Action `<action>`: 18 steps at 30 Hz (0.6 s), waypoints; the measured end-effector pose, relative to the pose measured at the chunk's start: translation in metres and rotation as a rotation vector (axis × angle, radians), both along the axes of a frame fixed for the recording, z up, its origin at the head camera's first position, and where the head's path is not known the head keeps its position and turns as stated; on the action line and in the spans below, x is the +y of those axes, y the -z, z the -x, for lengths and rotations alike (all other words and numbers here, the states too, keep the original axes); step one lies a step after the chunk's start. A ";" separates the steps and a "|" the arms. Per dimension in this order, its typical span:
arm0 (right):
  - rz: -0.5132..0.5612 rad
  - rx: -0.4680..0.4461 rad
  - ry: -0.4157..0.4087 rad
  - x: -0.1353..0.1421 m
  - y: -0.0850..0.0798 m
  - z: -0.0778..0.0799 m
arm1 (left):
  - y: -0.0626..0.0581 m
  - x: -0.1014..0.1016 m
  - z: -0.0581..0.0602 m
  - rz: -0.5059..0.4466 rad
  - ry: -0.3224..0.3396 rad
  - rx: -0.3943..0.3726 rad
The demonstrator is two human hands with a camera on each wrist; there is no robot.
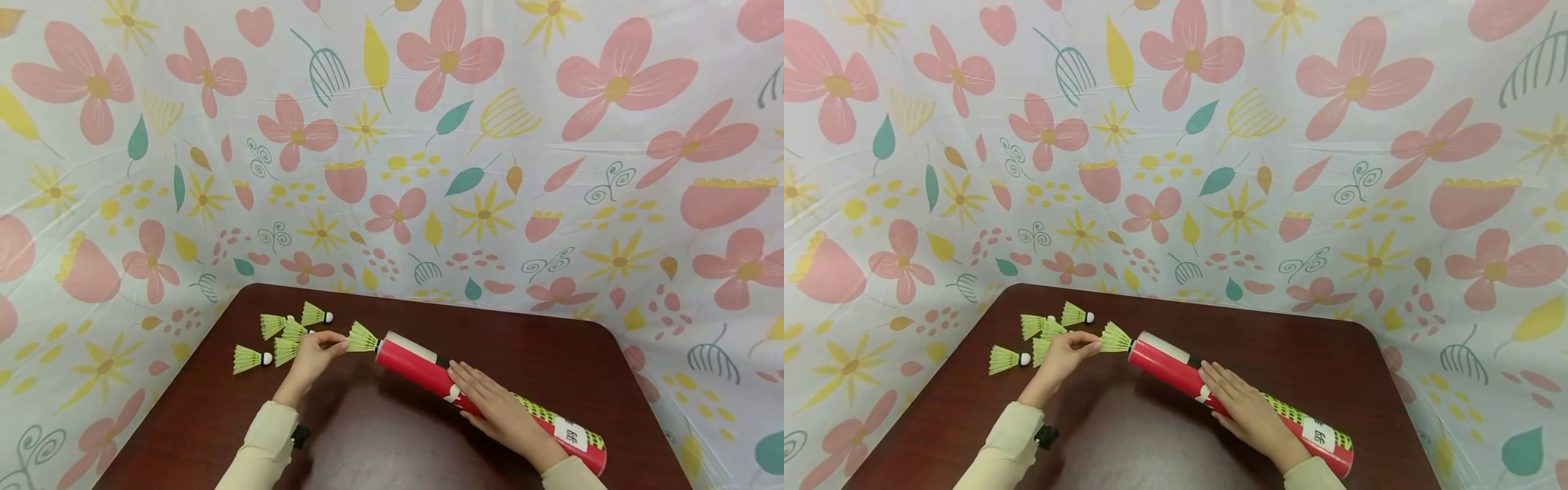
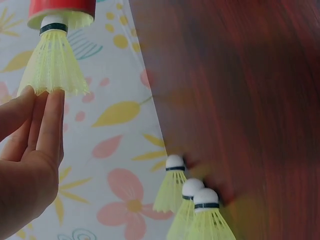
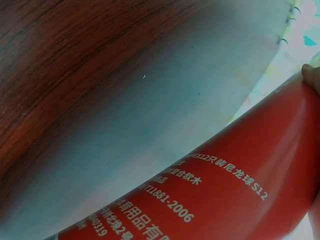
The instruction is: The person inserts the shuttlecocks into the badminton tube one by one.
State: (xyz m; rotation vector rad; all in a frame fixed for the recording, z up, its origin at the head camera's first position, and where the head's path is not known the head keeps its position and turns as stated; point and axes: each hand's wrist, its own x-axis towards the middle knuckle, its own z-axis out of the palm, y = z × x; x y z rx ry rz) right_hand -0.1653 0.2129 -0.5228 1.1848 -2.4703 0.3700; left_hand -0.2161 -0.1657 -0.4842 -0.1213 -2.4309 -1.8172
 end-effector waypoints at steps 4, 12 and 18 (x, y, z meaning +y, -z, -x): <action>0.006 -0.015 -0.001 -0.001 0.000 -0.001 | 0.002 0.009 0.001 -0.008 0.028 0.000; 0.007 0.006 -0.002 -0.001 0.001 -0.001 | 0.006 0.021 0.004 0.007 0.057 0.049; 0.000 -0.011 -0.006 -0.001 -0.001 -0.002 | 0.008 0.024 0.006 0.017 0.075 0.054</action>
